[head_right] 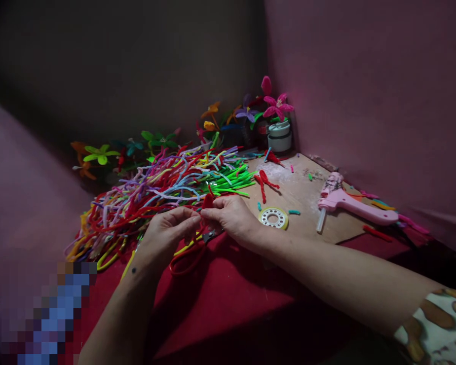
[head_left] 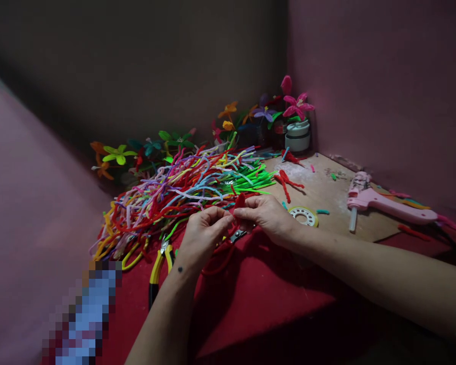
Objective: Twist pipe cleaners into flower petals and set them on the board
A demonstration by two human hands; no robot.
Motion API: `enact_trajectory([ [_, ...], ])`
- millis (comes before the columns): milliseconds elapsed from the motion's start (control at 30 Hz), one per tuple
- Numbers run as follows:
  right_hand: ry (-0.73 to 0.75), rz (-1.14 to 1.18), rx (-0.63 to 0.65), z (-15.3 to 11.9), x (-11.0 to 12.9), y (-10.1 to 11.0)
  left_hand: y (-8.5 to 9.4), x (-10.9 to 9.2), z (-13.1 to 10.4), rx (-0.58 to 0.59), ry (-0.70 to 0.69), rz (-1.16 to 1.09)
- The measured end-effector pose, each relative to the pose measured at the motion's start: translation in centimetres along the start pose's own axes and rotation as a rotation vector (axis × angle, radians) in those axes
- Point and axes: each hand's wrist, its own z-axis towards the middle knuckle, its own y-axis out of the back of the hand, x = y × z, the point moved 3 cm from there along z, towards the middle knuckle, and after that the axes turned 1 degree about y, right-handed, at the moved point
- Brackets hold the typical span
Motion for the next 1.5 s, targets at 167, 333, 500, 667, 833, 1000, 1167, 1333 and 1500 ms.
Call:
enact_trajectory([
  [167,-0.038,-0.025,0.027,0.1,-0.1,0.1,-0.4,0.0,-0.1,-0.140,-0.265,0.281],
  [333,-0.108,0.090,0.121,0.4,-0.4,0.2,-0.9,-0.1,-0.4,-0.291,-0.474,0.453],
  [500,-0.091,0.202,0.112,0.8,-0.3,0.4,-0.7,0.8,0.4,-0.187,-0.206,0.016],
  [667,-0.030,0.148,0.116,0.6,-0.2,0.4,-0.8,1.0,0.7,-0.110,-0.086,-0.258],
  [833,0.058,0.010,0.116,0.3,0.2,0.1,-0.7,1.4,0.8,-0.126,-0.058,-0.312],
  [1000,0.021,0.078,0.064,0.3,0.0,0.1,-0.6,1.6,0.8,-0.122,-0.039,-0.379],
  [1167,0.051,-0.037,-0.032,0.2,0.1,0.1,-0.9,1.3,0.7,-0.130,-0.036,-0.290],
  [1333,0.018,-0.092,-0.087,0.1,0.1,0.0,-1.2,1.4,0.5,-0.233,-0.112,-0.226],
  [1500,0.093,-0.101,-0.118,0.0,0.0,0.0,-1.9,1.5,0.2,-0.325,-0.219,-0.057],
])
